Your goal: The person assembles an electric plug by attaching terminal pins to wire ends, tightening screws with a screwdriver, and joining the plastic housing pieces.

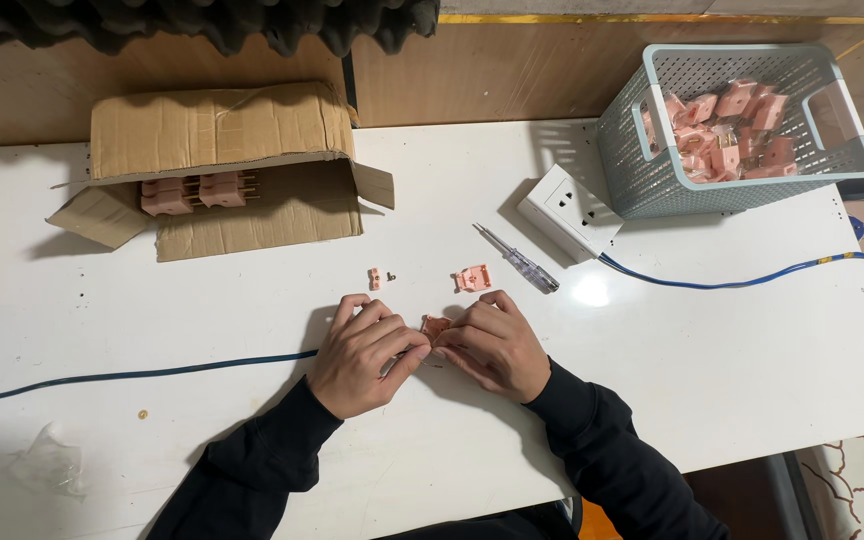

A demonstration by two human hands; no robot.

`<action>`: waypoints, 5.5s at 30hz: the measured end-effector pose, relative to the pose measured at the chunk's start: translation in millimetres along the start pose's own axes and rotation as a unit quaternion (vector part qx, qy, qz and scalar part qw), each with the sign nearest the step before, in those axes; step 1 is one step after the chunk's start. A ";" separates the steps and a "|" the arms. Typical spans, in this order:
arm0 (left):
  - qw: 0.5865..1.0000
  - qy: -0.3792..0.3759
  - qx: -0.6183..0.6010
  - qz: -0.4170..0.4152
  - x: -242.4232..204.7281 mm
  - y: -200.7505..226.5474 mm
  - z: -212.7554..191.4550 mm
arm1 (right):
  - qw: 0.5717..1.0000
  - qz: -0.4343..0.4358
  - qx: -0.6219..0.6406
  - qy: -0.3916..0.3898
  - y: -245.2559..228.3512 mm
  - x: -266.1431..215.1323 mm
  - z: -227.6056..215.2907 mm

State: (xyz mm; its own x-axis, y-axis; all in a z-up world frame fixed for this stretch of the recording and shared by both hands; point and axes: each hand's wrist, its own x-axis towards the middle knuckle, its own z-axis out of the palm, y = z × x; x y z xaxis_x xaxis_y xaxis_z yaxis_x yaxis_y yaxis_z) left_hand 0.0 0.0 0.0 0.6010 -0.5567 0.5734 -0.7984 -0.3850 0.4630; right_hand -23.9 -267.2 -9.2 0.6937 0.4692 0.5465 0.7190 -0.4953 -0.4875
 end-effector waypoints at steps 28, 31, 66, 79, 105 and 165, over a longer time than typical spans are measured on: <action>0.986 0.093 0.066 -0.121 -0.3 -22.8 -20.1 | 0.992 0.112 -0.052 -0.018 12.8 11.1 -42.8; 0.975 0.127 0.121 -0.140 -1.0 -41.3 -28.6 | 0.990 0.116 -0.066 -0.041 6.9 12.9 -43.4; 0.982 -0.036 0.149 -0.111 -3.5 -68.0 -40.6 | 0.981 0.080 -0.127 -0.125 12.2 3.6 -37.8; 0.976 -0.008 0.191 -0.108 -14.3 -89.6 -28.2 | 0.983 0.069 -0.121 -0.116 12.6 6.0 -38.7; 0.987 0.007 0.110 -0.116 1.3 -65.2 -17.4 | 0.991 0.084 -0.070 -0.082 16.8 2.5 -42.5; 0.997 -0.050 0.030 -0.044 17.0 -10.9 33.8 | 0.899 0.196 0.217 0.326 33.2 29.5 -24.8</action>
State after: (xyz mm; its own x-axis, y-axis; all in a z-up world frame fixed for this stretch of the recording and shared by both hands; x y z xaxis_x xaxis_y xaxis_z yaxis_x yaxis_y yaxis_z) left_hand 17.7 -30.1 -18.1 0.6651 -0.5880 0.4603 -0.7448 -0.4771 0.4666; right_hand 19.3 -288.0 7.7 0.8268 -0.2776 0.4892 0.4719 -0.1308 -0.8719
